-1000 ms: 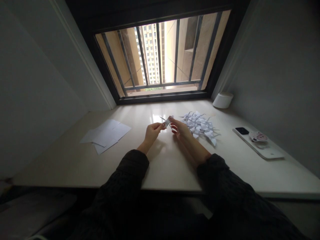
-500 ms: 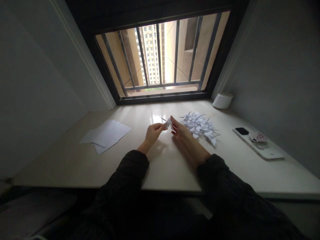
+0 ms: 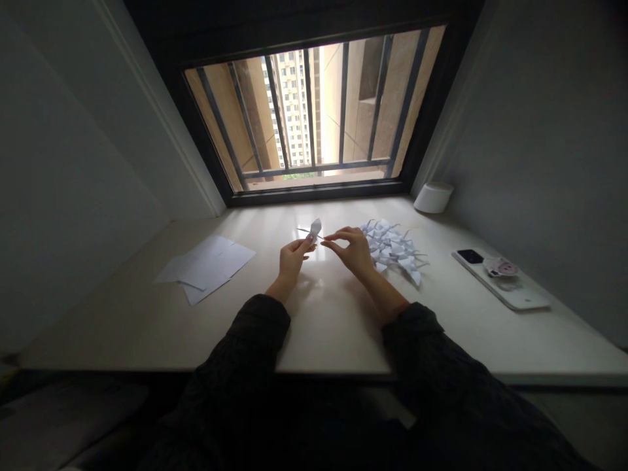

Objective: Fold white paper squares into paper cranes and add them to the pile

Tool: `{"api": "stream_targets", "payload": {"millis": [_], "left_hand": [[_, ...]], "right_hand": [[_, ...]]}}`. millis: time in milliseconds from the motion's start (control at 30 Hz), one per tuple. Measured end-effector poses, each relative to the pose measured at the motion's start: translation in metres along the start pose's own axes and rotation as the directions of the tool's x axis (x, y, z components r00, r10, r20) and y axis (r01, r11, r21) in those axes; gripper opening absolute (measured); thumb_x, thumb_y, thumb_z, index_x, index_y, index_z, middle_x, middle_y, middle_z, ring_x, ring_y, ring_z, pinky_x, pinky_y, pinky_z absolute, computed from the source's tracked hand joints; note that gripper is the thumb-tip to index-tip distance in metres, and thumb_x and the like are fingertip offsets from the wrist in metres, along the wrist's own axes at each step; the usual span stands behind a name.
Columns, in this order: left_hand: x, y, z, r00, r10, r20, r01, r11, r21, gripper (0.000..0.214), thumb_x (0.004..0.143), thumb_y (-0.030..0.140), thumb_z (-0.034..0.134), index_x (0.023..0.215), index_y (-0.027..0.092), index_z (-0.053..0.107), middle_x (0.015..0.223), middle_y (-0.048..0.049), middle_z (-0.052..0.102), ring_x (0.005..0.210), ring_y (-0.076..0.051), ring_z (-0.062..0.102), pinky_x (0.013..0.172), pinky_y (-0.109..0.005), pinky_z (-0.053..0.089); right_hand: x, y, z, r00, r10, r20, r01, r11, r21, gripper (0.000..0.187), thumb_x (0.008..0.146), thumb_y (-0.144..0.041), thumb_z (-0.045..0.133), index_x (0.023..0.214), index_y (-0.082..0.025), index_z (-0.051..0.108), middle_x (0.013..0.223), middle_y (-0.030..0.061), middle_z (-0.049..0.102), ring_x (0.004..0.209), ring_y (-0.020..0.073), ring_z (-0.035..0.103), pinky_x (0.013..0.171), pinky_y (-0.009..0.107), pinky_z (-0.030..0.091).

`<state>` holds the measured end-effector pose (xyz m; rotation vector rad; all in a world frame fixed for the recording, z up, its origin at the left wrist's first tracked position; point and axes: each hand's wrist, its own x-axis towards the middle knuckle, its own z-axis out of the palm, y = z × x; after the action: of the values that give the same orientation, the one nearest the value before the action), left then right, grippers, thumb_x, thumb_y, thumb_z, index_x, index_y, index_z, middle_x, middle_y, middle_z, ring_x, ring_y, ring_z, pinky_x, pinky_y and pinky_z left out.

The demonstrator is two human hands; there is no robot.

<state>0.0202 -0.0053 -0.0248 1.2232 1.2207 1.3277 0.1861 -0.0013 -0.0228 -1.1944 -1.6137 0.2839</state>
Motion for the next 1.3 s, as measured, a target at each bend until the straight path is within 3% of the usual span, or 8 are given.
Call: {"api": "stream_targets", "payload": {"millis": [100, 300, 467, 767, 1000, 1100, 1300], "left_hand": [[0.001, 0.000, -0.001, 0.999, 0.027, 0.025, -0.028, 0.999, 0.039, 0.043, 0.071, 0.056, 0.067, 0.088, 0.017, 0.072, 0.087, -0.0097, 0.072, 0.088, -0.024, 0.066, 0.069, -0.030, 0.046], [0.005, 0.003, -0.006, 0.988, 0.135, -0.075, -0.134, 0.991, 0.009, 0.042, 0.069, 0.049, 0.071, 0.099, 0.019, 0.071, 0.096, -0.0086, 0.072, 0.088, -0.021, 0.065, 0.070, -0.029, 0.047], [0.006, 0.006, -0.006, 0.970, 0.223, -0.096, -0.224, 0.974, -0.002, 0.028, 0.070, 0.041, 0.071, 0.087, 0.018, 0.073, 0.097, -0.0083, 0.072, 0.091, -0.020, 0.064, 0.077, -0.031, 0.047], [0.010, 0.000, -0.007, 0.990, 0.124, -0.074, -0.129, 0.989, -0.068, 0.028, 0.070, 0.043, 0.070, 0.086, 0.020, 0.072, 0.099, -0.0073, 0.072, 0.089, -0.018, 0.065, 0.076, -0.029, 0.047], [0.013, -0.007, -0.007, 0.998, 0.056, 0.000, -0.055, 0.991, -0.122, 0.046, 0.062, 0.049, 0.076, 0.096, 0.018, 0.071, 0.093, -0.0088, 0.073, 0.082, -0.018, 0.066, 0.080, -0.033, 0.050], [0.011, -0.006, -0.005, 0.997, 0.062, 0.036, -0.058, 0.993, -0.105, 0.050, 0.063, 0.049, 0.077, 0.101, 0.018, 0.070, 0.093, -0.0080, 0.072, 0.085, -0.019, 0.065, 0.080, -0.033, 0.050], [0.008, -0.003, -0.002, 0.995, 0.095, 0.018, -0.093, 0.990, -0.109, 0.046, 0.060, 0.046, 0.078, 0.095, 0.018, 0.070, 0.088, -0.0066, 0.073, 0.086, -0.020, 0.066, 0.079, -0.033, 0.049]], "right_hand": [[0.000, 0.005, -0.001, 0.998, -0.056, -0.040, 0.052, 0.994, -0.092, 0.020, 0.076, -0.048, 0.069, 0.080, -0.030, 0.076, 0.080, 0.0028, 0.070, 0.082, 0.0220, 0.057, 0.081, 0.038, 0.041], [0.004, 0.010, -0.007, 0.996, -0.085, -0.040, 0.078, 0.985, -0.156, 0.016, 0.076, -0.046, 0.071, 0.078, -0.031, 0.076, 0.081, 0.0009, 0.070, 0.084, 0.0220, 0.056, 0.079, 0.037, 0.037], [0.004, 0.008, -0.010, 0.985, -0.173, 0.001, 0.169, 0.963, -0.209, 0.013, 0.079, -0.043, 0.068, 0.078, -0.033, 0.075, 0.085, -0.0009, 0.070, 0.088, 0.0216, 0.056, 0.084, 0.039, 0.032], [0.006, 0.008, -0.011, 0.984, -0.177, -0.004, 0.172, 0.964, -0.202, 0.012, 0.077, -0.044, 0.070, 0.078, -0.033, 0.075, 0.085, -0.0007, 0.069, 0.087, 0.0200, 0.056, 0.084, 0.038, 0.032], [0.006, 0.008, -0.010, 0.988, -0.154, 0.032, 0.157, 0.965, -0.209, 0.014, 0.080, -0.044, 0.067, 0.077, -0.032, 0.075, 0.087, 0.0007, 0.069, 0.088, 0.0208, 0.056, 0.085, 0.039, 0.032], [0.006, 0.006, -0.010, 0.991, -0.128, 0.045, 0.134, 0.970, -0.201, 0.016, 0.080, -0.046, 0.067, 0.077, -0.032, 0.075, 0.087, 0.0014, 0.069, 0.089, 0.0215, 0.056, 0.085, 0.039, 0.033], [0.005, 0.005, -0.010, 0.995, -0.091, 0.036, 0.096, 0.983, -0.154, 0.019, 0.081, -0.047, 0.065, 0.077, -0.031, 0.075, 0.085, 0.0016, 0.069, 0.087, 0.0214, 0.057, 0.084, 0.039, 0.036]]}}
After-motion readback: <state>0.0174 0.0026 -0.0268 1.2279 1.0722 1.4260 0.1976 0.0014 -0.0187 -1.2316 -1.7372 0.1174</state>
